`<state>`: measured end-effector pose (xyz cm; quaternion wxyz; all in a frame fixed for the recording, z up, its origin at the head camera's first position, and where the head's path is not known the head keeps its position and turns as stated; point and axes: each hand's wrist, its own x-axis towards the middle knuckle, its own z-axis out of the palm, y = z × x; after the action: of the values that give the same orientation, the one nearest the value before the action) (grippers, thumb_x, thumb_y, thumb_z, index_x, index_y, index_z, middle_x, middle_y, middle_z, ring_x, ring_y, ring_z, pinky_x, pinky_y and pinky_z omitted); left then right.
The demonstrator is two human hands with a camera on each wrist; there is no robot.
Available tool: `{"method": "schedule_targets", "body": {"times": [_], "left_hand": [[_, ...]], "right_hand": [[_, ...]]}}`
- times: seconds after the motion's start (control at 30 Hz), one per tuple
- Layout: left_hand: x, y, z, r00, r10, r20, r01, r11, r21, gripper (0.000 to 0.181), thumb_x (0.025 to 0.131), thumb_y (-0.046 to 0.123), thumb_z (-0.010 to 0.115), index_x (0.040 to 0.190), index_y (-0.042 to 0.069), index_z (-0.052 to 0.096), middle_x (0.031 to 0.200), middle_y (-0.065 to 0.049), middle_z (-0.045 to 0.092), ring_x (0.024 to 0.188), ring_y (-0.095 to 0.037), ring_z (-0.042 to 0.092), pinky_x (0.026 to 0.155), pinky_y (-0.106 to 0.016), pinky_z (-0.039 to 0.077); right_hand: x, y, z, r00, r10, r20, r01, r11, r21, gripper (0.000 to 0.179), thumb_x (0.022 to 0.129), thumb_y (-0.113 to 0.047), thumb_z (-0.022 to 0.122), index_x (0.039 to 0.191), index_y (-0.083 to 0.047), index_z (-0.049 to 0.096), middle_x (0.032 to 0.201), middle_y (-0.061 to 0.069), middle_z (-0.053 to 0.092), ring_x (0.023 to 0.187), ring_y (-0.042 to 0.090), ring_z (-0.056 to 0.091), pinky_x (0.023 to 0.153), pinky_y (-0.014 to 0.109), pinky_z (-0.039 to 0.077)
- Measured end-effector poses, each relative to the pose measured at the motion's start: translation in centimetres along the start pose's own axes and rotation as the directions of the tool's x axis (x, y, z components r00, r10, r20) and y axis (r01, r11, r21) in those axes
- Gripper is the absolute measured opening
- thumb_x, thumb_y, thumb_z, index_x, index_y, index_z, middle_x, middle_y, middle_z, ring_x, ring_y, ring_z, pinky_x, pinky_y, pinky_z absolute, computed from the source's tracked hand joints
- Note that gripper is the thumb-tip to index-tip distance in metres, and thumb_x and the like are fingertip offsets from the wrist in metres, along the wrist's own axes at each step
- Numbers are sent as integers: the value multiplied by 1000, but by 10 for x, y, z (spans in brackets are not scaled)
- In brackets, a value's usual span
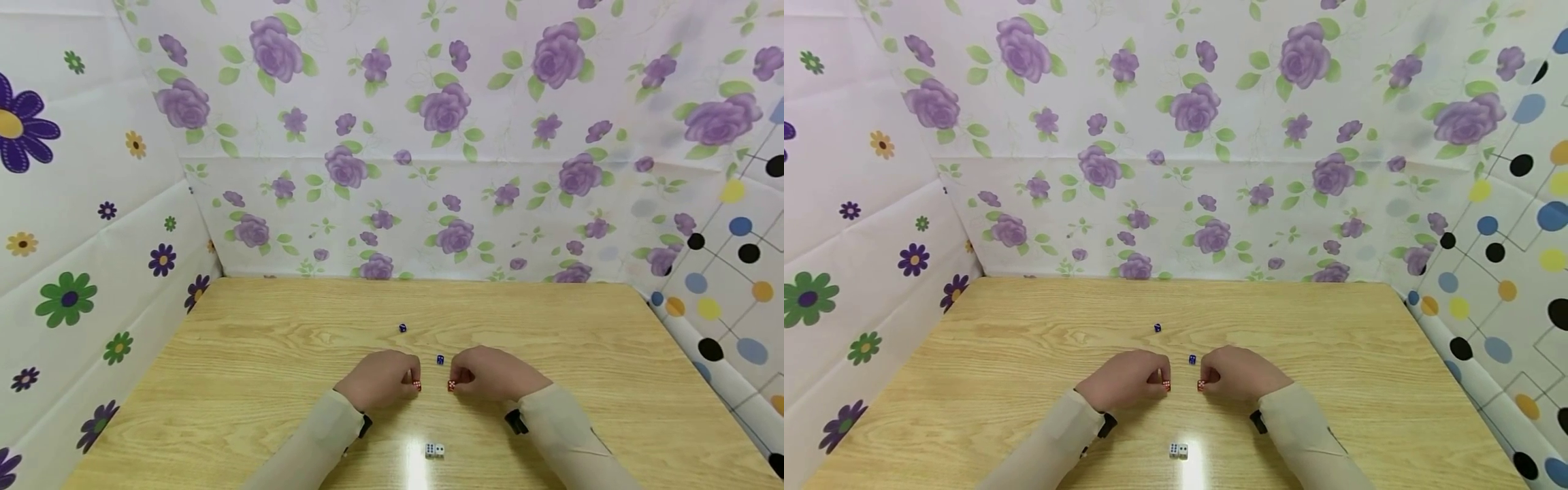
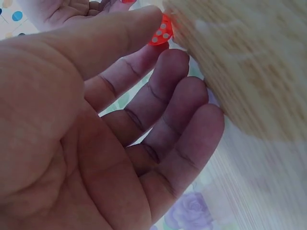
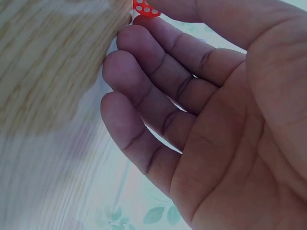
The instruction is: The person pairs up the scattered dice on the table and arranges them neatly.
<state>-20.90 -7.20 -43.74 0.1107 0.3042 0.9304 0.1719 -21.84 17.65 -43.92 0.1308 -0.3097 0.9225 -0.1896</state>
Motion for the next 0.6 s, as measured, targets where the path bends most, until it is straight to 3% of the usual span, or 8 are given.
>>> {"method": "schedule_targets", "body": {"times": [0.6], "left_hand": [[9,6,5,1000,21,-1,-21,1000,-10,8,96,25,76,93,23,69,79,15,60,67,-5,53,66,-26,46]], "right_hand": [[3,-5,4,1000,-22,-9,22,1000,-10,12,96,-21,76,87,-26,70,79,-18,59,68,3,52,67,27,47]]}}
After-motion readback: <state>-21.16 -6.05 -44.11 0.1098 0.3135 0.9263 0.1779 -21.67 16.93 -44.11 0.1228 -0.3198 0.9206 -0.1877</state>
